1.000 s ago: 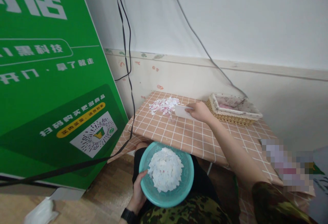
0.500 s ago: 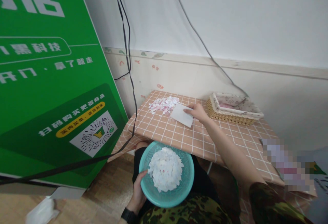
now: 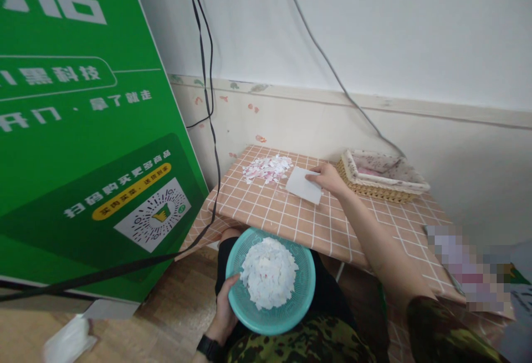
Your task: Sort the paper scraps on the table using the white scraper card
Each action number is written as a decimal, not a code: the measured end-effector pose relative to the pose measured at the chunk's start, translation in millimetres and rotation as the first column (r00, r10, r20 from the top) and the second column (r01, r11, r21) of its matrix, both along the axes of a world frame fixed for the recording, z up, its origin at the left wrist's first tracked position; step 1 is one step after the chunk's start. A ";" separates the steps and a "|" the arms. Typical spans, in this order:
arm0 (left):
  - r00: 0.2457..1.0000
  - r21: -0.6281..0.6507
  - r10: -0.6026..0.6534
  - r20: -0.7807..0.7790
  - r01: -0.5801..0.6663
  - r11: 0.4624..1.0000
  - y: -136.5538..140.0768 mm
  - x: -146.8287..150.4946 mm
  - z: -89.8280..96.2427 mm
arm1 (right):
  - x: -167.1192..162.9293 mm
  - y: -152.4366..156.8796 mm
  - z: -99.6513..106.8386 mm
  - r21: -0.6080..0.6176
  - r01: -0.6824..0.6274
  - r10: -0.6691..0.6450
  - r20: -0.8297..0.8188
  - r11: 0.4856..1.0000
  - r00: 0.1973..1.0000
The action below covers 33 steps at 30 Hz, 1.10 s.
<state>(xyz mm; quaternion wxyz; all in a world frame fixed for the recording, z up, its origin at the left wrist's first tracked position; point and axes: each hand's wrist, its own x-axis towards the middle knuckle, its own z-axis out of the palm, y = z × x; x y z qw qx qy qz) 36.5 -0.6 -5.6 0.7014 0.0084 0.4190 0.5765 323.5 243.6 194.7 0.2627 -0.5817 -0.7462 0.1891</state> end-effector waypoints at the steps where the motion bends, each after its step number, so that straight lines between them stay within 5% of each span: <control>1: 1.000 0.001 0.009 -0.006 -0.009 1.000 0.1 0.0 0.1 | 0.6 0.7 -0.7 0.018 0.003 -0.003 0.012 1.000 1.000; 8: 1.000 -0.003 0.010 -0.019 -0.010 1.000 -0.5 -0.3 -2.0 | -3.7 0.4 -6.9 0.171 0.058 -0.081 0.131 0.984 0.988; 19: 1.000 -0.008 0.015 -0.008 -0.015 1.000 -1.2 0.1 3.0 | -5.4 1.4 -3.9 0.176 0.098 -0.128 0.169 0.980 0.977; 29: 1.000 -0.020 -0.009 0.002 0.009 1.000 -0.2 -0.4 1.2 | 17.8 23.8 13.5 0.034 -0.084 0.090 -0.256 0.996 0.962; 33: 1.000 -0.027 0.001 0.000 -0.001 1.000 -0.7 -0.2 1.3 | 15.0 29.3 31.5 0.013 -0.026 0.029 -0.206 1.000 0.978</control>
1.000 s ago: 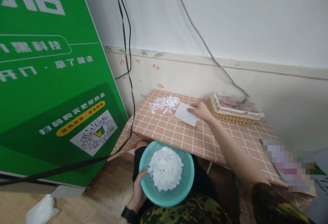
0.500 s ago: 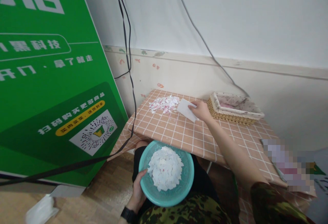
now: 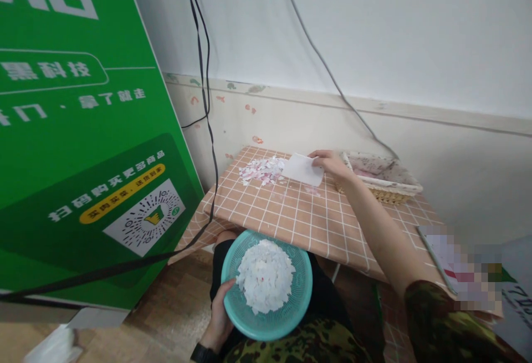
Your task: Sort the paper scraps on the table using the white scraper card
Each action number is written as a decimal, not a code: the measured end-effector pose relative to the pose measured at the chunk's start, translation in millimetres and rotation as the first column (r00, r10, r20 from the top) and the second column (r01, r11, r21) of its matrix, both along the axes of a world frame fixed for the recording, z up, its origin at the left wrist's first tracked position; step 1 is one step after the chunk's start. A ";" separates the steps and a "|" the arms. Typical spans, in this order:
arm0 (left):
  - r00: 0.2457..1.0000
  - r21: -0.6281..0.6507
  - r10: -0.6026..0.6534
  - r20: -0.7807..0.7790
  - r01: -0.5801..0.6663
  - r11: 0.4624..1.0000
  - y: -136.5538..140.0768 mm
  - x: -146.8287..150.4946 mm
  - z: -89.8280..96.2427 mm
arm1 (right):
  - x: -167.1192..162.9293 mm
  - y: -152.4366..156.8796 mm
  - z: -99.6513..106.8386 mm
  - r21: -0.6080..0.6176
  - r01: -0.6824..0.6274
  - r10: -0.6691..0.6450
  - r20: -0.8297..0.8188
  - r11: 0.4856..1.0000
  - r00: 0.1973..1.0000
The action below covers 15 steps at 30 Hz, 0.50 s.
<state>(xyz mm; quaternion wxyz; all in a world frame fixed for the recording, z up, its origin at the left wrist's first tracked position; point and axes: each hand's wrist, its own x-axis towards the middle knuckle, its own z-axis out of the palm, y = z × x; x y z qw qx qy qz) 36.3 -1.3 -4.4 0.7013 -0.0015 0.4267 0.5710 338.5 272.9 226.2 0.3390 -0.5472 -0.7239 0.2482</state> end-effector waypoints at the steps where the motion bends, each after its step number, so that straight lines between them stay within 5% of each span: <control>1: 1.000 -0.006 0.001 0.002 -0.001 1.000 -0.1 0.1 0.7 | -3.2 1.4 2.9 0.018 0.047 -0.048 0.061 0.999 0.997; 4: 1.000 -0.024 0.007 -0.010 -0.007 1.000 0.1 0.5 4.0 | -18.5 7.0 4.8 0.038 0.061 -0.071 0.379 0.997 0.923; 7: 0.999 -0.038 0.024 -0.028 -0.025 0.999 0.8 0.6 6.9 | -38.8 14.3 -2.2 -0.047 -0.189 0.162 0.735 0.981 0.659; 9: 0.999 -0.046 0.034 -0.030 -0.036 0.998 1.2 0.2 6.9 | -51.2 19.2 -9.2 -0.088 -0.271 0.224 0.820 0.959 0.527; 15: 0.999 -0.047 0.044 0.010 -0.044 0.998 0.6 -2.4 1.0 | -76.5 30.5 -23.9 -0.124 -0.341 0.250 0.899 0.932 0.358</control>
